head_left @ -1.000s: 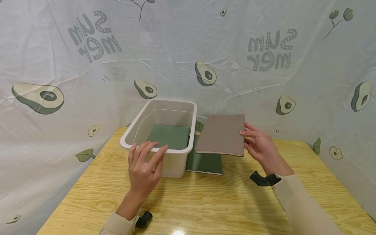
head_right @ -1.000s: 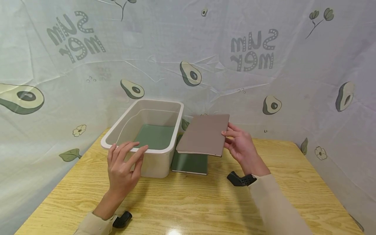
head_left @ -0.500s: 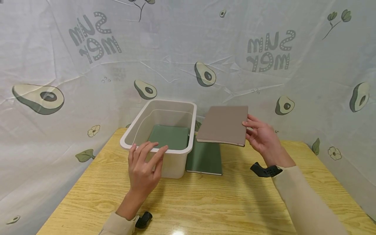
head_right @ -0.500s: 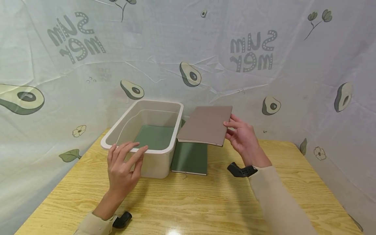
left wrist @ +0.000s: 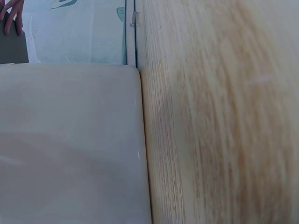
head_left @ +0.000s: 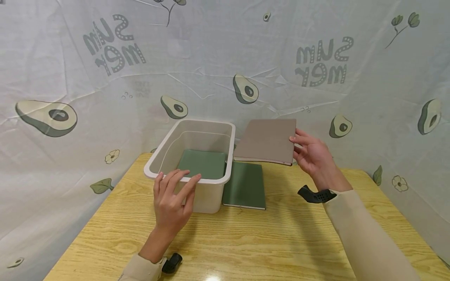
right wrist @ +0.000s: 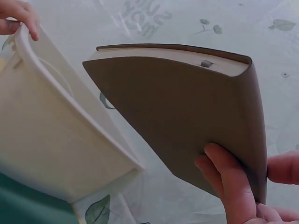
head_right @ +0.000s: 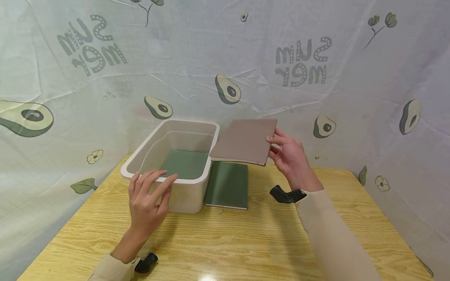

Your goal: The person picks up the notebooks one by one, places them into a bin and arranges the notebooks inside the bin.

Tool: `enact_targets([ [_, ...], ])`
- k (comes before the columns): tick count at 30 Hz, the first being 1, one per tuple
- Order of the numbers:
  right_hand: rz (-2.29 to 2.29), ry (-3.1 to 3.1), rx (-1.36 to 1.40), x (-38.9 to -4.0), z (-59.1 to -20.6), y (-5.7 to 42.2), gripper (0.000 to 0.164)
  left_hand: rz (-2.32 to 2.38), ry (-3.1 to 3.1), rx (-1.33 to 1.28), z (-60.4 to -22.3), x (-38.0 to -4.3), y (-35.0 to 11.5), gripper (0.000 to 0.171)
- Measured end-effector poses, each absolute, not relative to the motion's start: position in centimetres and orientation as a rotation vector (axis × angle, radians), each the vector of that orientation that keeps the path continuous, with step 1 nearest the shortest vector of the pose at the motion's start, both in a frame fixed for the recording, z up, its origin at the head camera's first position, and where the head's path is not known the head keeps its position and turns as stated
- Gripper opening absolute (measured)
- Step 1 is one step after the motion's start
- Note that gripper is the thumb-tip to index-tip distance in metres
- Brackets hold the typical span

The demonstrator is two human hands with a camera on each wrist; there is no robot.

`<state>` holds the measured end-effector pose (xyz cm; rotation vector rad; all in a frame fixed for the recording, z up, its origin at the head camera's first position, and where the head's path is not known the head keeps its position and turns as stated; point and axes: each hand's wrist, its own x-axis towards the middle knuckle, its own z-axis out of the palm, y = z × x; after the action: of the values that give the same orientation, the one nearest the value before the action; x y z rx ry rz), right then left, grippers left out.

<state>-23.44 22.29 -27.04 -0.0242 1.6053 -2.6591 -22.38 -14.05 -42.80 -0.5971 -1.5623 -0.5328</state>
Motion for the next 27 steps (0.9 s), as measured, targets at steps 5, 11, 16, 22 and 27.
enact_targets([
  [5, -2.671, 1.589, -0.023, -23.8, -26.4, 22.1, 0.074, -0.533, -1.571, -0.599, -42.9, -22.4, -14.2, 0.025],
  [11, -2.687, 1.585, -0.013, -24.4, -25.6, 21.7, 0.074, -0.536, -1.582, -0.599, -42.9, -22.4, -14.2, 0.025],
  [16, -2.708, 1.566, -0.012, -24.6, -25.4, 21.7, 0.073, -0.537, -1.56, -0.599, -42.8, -22.4, -14.1, 0.024],
  [22, -2.727, 1.559, -0.027, -24.7, -25.4, 21.9, 0.072, -0.539, -1.557, -0.596, -42.8, -22.5, -14.1, 0.023],
  [27, -2.732, 1.558, -0.019, -24.8, -25.4, 21.8, 0.073, -0.539, -1.562, -0.598, -42.8, -22.4, -14.1, 0.024],
])
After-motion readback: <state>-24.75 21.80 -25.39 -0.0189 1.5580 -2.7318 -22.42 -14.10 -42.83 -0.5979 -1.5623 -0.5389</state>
